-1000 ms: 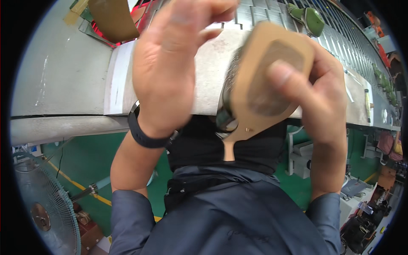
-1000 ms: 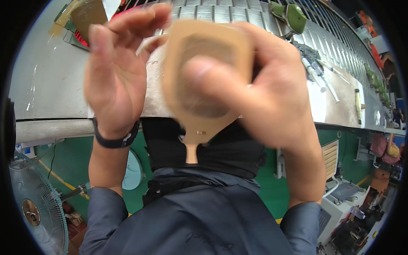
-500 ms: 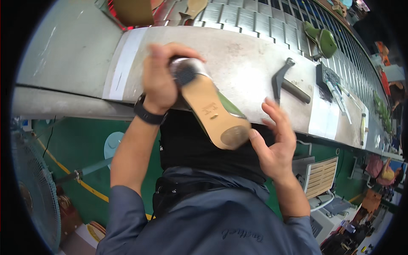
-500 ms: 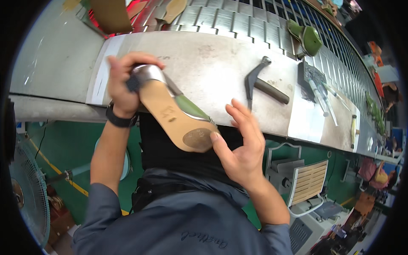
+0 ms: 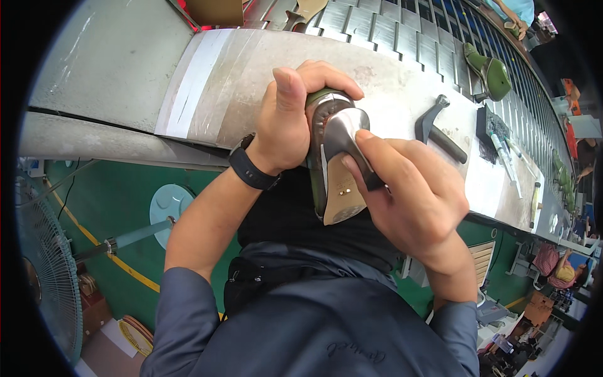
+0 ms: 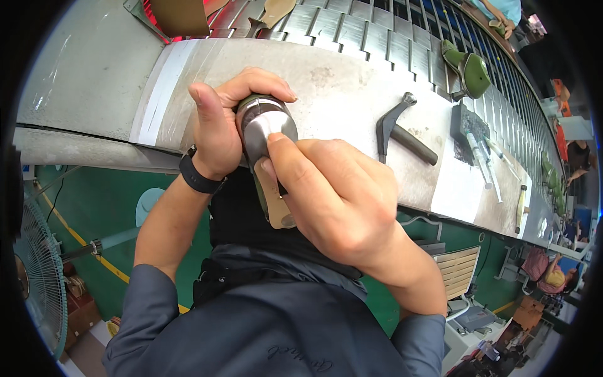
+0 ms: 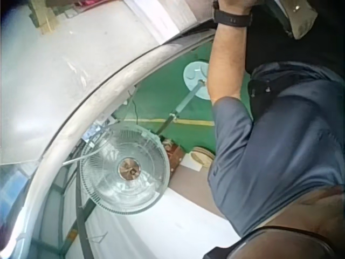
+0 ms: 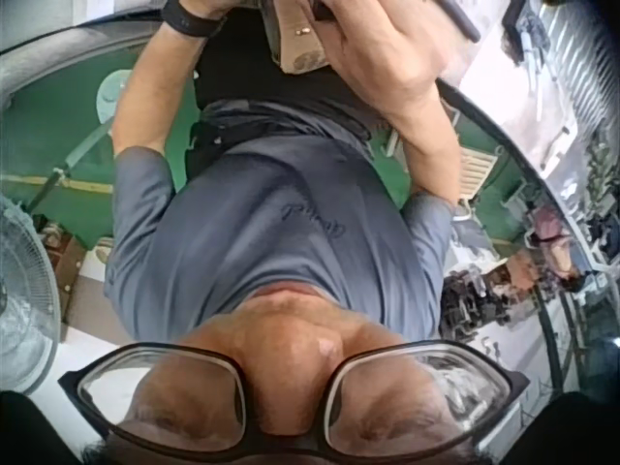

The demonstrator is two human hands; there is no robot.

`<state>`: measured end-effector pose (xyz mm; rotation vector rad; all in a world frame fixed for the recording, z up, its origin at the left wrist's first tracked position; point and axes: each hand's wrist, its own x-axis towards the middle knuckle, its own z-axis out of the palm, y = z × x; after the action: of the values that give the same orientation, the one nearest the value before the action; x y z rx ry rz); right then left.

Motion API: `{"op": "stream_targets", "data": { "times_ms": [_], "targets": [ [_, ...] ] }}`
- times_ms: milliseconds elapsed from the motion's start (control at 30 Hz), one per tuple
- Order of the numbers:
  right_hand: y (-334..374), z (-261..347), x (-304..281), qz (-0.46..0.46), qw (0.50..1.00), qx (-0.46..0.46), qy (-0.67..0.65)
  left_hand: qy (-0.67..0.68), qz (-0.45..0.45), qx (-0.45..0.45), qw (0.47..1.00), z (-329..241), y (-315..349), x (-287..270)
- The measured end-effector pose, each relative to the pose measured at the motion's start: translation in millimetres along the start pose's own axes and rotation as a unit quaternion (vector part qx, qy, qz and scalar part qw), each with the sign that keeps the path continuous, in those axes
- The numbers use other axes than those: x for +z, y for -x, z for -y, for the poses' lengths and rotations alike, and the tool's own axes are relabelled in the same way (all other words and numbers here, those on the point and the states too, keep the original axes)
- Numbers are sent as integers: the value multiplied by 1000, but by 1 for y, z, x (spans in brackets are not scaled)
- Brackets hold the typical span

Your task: The person takes outsoles and shoe uppers from a conveyor, aligns them, and hammers the edges to secure the bond. They repeatedly pick up new components, press them together by hand, and use a hammer to flatten the seams around the heel and toe.

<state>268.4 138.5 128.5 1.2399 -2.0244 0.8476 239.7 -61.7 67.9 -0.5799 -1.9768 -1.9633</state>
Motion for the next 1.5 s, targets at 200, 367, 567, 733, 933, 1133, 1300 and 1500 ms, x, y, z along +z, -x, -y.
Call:
{"op": "stream_targets", "data": {
  "times_ms": [200,367,567,733,933,1133,1300,1500],
  "targets": [
    [-1,2,17,-21,999,26,19,-80,31,0,996,-8,0,-5],
    [1,0,22,-23,999,24,6,-85,32,5,996,-7,2,-6],
    [-2,0,23,-17,1000,23,1,-91,33,12,995,-6,1,-7],
    [-6,-14,33,-23,1000,4,15,-75,13,-29,997,-1,-10,-7],
    [-23,-55,47,-19,997,64,29,46,54,-61,996,25,-48,-12],
    [-10,-61,35,26,964,260,-44,12,92,-47,995,38,-48,-11],
    [-17,-65,24,208,818,490,-220,46,80,-58,994,28,-46,-6],
    [-29,-66,30,238,828,472,-188,73,41,-56,995,35,-47,-2]
  ]
}}
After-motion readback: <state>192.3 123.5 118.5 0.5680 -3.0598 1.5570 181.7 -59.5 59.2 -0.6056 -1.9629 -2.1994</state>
